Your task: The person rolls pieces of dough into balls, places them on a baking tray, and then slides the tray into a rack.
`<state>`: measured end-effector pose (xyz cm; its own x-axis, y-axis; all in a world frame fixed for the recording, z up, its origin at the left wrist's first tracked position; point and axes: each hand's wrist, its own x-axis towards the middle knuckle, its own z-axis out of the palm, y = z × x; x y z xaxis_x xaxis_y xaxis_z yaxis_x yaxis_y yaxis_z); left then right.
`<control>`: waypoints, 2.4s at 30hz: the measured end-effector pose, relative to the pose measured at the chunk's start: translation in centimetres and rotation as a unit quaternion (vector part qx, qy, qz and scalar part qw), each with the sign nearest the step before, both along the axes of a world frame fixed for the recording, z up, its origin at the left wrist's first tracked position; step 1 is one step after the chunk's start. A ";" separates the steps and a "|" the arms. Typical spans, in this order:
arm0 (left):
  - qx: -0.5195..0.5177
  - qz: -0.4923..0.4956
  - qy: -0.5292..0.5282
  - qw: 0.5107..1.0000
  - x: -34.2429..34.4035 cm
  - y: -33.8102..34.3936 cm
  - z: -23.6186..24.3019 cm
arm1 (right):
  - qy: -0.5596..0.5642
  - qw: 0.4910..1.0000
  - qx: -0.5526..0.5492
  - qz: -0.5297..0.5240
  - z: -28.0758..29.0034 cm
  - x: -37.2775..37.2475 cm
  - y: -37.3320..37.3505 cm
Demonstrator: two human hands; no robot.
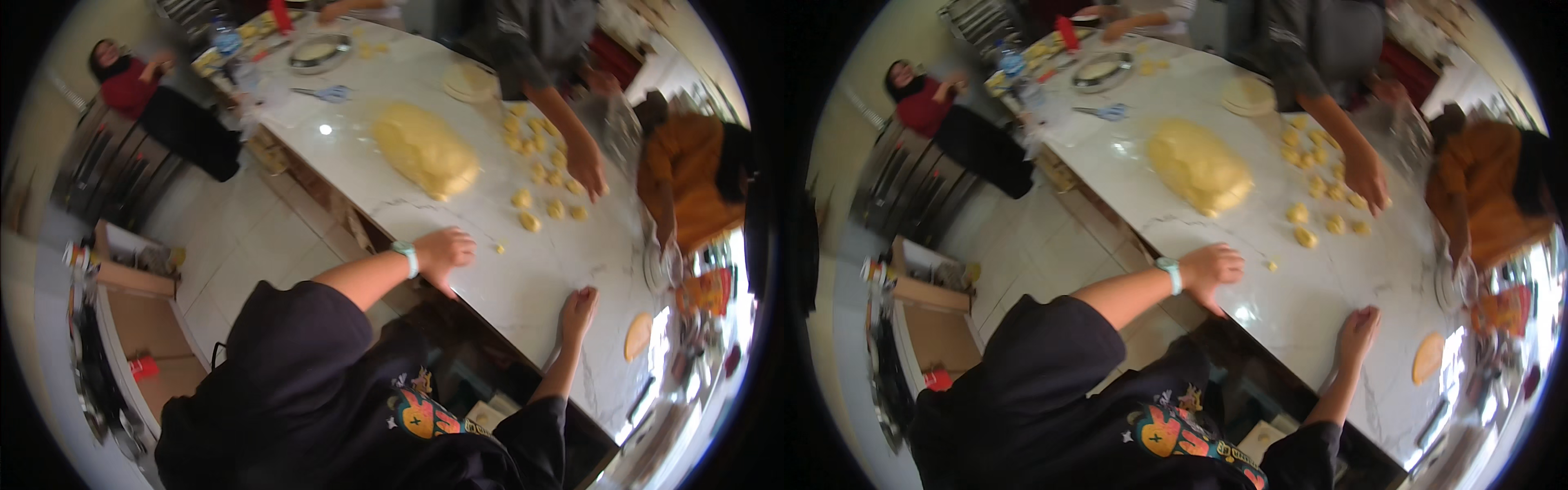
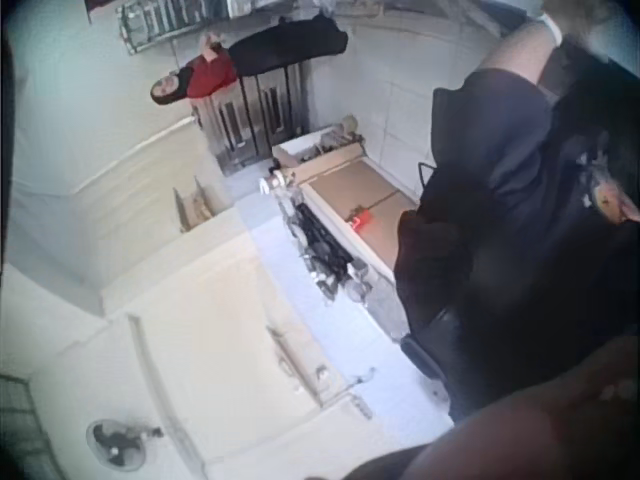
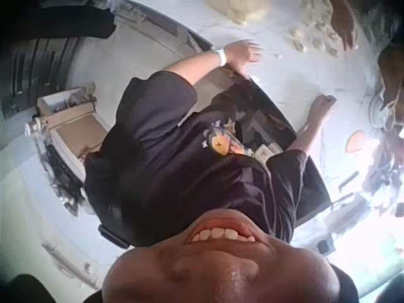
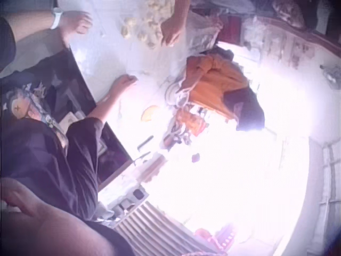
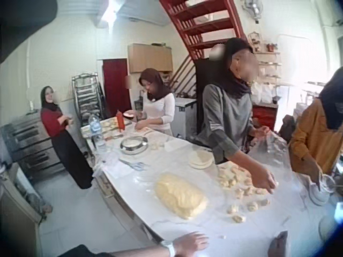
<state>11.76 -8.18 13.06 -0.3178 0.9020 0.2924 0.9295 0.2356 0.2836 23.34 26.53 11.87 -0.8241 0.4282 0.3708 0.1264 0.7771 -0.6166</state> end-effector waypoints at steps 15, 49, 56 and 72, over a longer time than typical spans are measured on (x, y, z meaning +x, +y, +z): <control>0.013 0.017 0.000 1.000 0.3 -0.3 -0.6 | -0.078 0.988 -0.094 0.094 0.4 2.9 -4.4; 0.032 0.025 0.023 0.999 0.6 1.0 0.6 | -0.005 0.992 -0.087 -0.088 -1.1 -2.4 -0.9; -0.003 0.036 0.016 0.999 1.8 2.3 1.5 | 0.064 0.982 -0.179 -0.010 -0.2 8.2 -1.9; -0.061 0.008 0.071 0.996 0.4 0.7 -0.3 | 0.182 0.465 -0.857 -0.131 -14.0 34.5 -6.7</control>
<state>12.12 -7.44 12.72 -0.2963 0.9285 0.2237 0.9539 0.2760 0.1176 57.82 19.83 -2.08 -0.6774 0.4198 -0.6041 -0.2767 -0.9063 -0.3195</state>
